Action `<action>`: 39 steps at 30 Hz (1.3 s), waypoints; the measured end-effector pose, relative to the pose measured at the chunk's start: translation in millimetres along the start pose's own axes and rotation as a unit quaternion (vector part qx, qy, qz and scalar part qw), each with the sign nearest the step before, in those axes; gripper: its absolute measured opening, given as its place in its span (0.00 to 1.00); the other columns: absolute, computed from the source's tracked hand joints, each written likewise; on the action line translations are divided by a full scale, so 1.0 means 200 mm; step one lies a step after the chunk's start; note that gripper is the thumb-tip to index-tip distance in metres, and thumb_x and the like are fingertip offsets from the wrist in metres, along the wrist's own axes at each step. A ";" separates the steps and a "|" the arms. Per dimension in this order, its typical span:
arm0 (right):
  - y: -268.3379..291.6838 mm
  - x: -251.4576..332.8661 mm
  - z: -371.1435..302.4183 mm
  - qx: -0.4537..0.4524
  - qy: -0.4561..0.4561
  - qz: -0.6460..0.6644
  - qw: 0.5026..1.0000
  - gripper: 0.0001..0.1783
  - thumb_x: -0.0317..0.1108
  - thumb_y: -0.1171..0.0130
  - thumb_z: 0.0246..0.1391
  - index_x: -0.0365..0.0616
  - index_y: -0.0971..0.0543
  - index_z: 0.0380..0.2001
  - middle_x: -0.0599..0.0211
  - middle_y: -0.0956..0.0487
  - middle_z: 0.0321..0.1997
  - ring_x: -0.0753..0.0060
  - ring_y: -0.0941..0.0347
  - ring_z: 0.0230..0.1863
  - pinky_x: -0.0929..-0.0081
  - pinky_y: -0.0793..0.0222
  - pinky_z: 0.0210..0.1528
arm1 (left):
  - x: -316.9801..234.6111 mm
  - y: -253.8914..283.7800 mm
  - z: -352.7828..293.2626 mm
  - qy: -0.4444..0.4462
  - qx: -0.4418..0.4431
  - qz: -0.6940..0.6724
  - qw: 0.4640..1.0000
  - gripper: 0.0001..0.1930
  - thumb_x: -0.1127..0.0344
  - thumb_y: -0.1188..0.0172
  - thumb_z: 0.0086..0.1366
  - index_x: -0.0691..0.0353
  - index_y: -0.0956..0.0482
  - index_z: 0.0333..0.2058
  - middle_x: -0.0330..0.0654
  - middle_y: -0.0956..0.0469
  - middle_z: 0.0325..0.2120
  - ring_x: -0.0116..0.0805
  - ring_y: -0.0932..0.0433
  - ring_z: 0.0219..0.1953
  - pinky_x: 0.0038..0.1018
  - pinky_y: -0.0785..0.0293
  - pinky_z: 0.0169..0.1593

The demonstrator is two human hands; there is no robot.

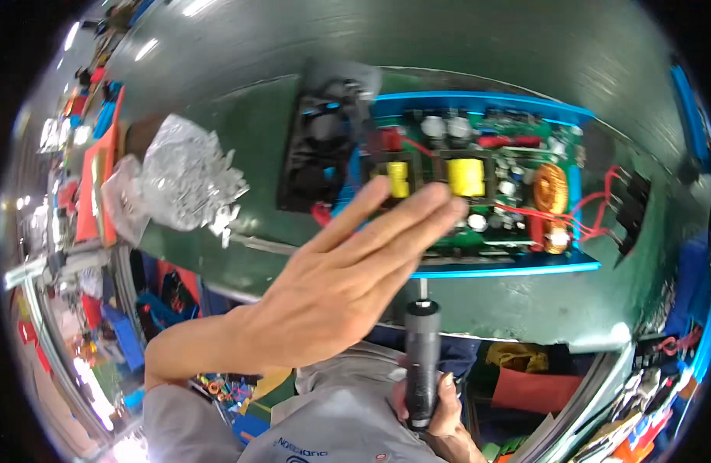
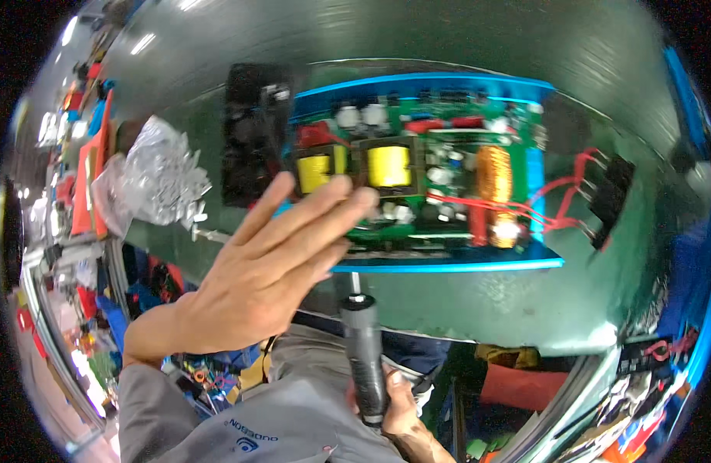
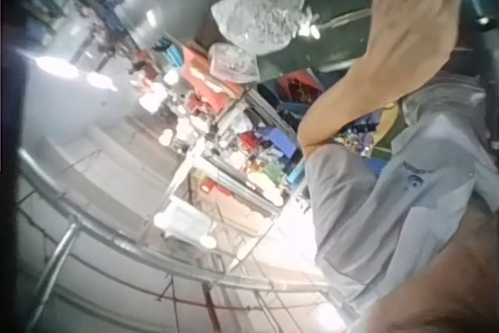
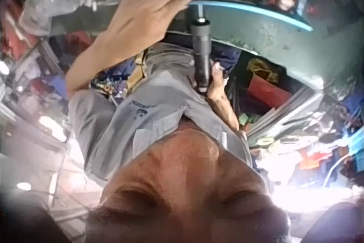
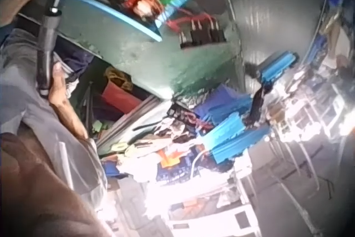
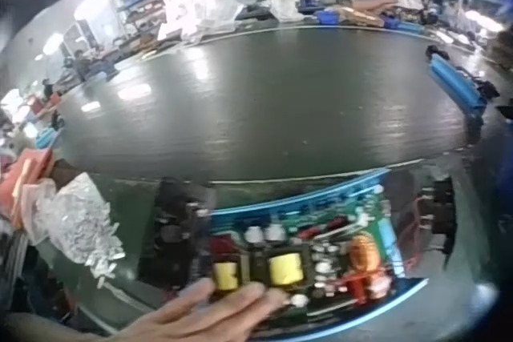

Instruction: Assembling and screwing components into an electronic housing on a production line.

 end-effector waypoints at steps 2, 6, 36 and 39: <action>-0.06 0.02 -0.01 0.019 -0.021 0.025 0.999 0.50 0.76 0.73 0.62 0.43 0.31 0.64 0.64 0.34 0.11 0.70 0.41 0.12 0.73 0.44 0.16 | 0.00 -0.01 0.00 -0.012 -0.003 0.000 1.000 0.18 0.74 0.39 0.62 0.71 0.22 0.52 0.46 0.36 0.68 0.42 0.44 0.73 0.47 0.54 0.75; 0.05 0.01 -0.03 -0.023 0.003 0.009 1.000 0.51 0.75 0.72 0.63 0.33 0.30 0.58 0.63 0.31 0.13 0.67 0.38 0.12 0.73 0.41 0.17 | 0.01 0.04 -0.03 -0.059 -0.102 -0.029 0.993 0.18 0.71 0.41 0.59 0.77 0.22 0.47 0.50 0.35 0.67 0.44 0.43 0.73 0.45 0.52 0.76; 0.17 0.21 -0.15 -0.123 0.240 -0.308 0.912 0.24 0.41 0.64 0.75 0.36 0.34 0.62 0.54 0.26 0.22 0.56 0.27 0.24 0.64 0.34 0.32 | 0.02 0.15 -0.03 0.132 -0.159 -0.153 0.966 0.09 0.77 0.37 0.65 0.68 0.19 0.44 0.41 0.18 0.37 0.28 0.19 0.39 0.22 0.24 0.46; 0.15 0.20 -0.14 -0.111 0.253 -0.284 0.918 0.27 0.46 0.65 0.75 0.36 0.33 0.62 0.49 0.25 0.24 0.51 0.25 0.25 0.61 0.33 0.33 | -0.11 0.18 0.02 0.050 -0.142 0.033 0.988 0.05 0.77 0.34 0.60 0.67 0.15 0.36 0.40 0.18 0.40 0.27 0.19 0.39 0.21 0.24 0.45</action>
Point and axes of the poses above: each hand's wrist, its own z-axis towards the middle knuckle, its own y-axis out of the back of the hand, x = y × z, the point moved 7 cm from there along z, towards the middle knuckle
